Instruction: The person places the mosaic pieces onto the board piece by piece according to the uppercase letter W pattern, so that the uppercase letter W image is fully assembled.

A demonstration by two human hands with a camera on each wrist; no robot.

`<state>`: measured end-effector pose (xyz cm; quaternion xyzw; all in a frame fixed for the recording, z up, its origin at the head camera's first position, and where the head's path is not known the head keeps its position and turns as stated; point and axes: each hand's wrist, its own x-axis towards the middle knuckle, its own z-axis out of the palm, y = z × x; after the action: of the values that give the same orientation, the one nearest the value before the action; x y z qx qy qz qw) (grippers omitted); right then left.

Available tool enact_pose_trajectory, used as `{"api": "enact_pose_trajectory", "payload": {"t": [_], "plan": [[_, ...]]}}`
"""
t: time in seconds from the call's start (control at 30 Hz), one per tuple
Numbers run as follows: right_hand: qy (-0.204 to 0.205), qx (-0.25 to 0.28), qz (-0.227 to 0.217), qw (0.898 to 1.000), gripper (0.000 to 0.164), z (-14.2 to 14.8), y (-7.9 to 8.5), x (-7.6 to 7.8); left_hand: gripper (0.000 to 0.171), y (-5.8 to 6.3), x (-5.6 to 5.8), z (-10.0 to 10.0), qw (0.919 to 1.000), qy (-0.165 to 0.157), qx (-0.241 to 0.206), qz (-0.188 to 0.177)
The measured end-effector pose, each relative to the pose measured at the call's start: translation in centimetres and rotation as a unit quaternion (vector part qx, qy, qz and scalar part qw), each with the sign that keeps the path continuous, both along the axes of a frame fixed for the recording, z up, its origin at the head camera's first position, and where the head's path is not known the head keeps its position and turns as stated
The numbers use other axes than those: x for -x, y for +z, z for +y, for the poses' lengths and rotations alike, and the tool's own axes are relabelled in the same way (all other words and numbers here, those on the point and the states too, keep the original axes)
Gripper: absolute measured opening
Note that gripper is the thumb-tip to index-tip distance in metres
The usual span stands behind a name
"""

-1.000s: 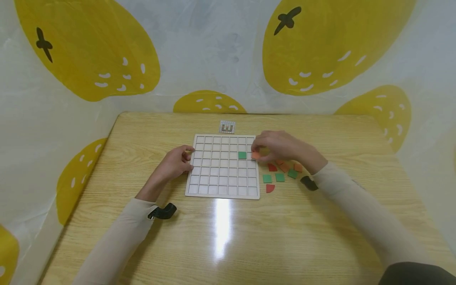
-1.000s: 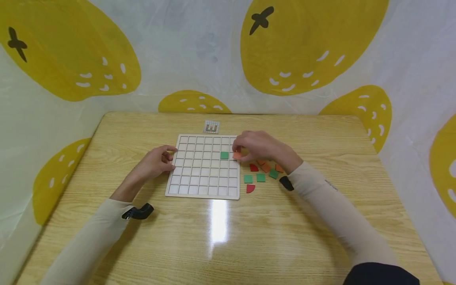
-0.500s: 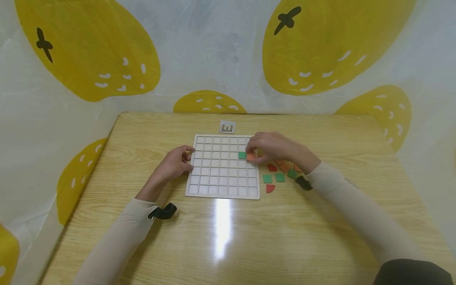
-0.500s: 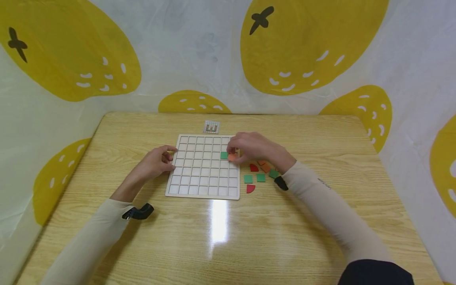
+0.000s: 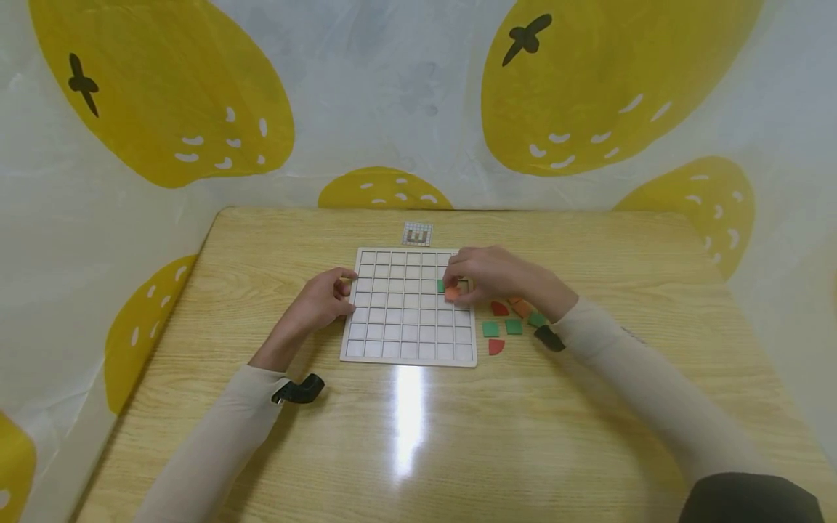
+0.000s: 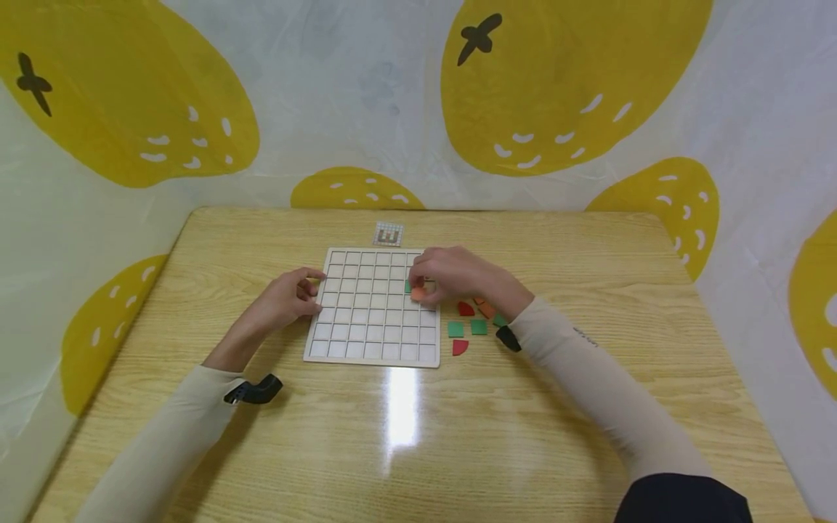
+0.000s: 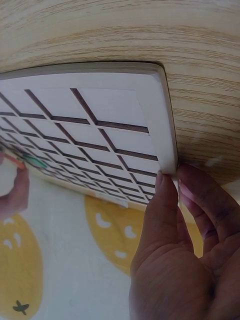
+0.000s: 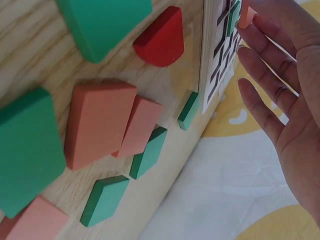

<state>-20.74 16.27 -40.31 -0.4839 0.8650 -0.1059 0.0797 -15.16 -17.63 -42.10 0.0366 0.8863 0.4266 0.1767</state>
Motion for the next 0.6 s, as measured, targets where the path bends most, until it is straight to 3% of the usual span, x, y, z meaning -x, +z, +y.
{"api": "enact_pose_trajectory", "payload": {"t": [0.6], "plan": [[0.031,0.005,0.007,0.999,0.013,-0.89,-0.62,-0.11,0.058,0.24,0.0,0.16,1.0,0.003,0.008,-0.004]]}}
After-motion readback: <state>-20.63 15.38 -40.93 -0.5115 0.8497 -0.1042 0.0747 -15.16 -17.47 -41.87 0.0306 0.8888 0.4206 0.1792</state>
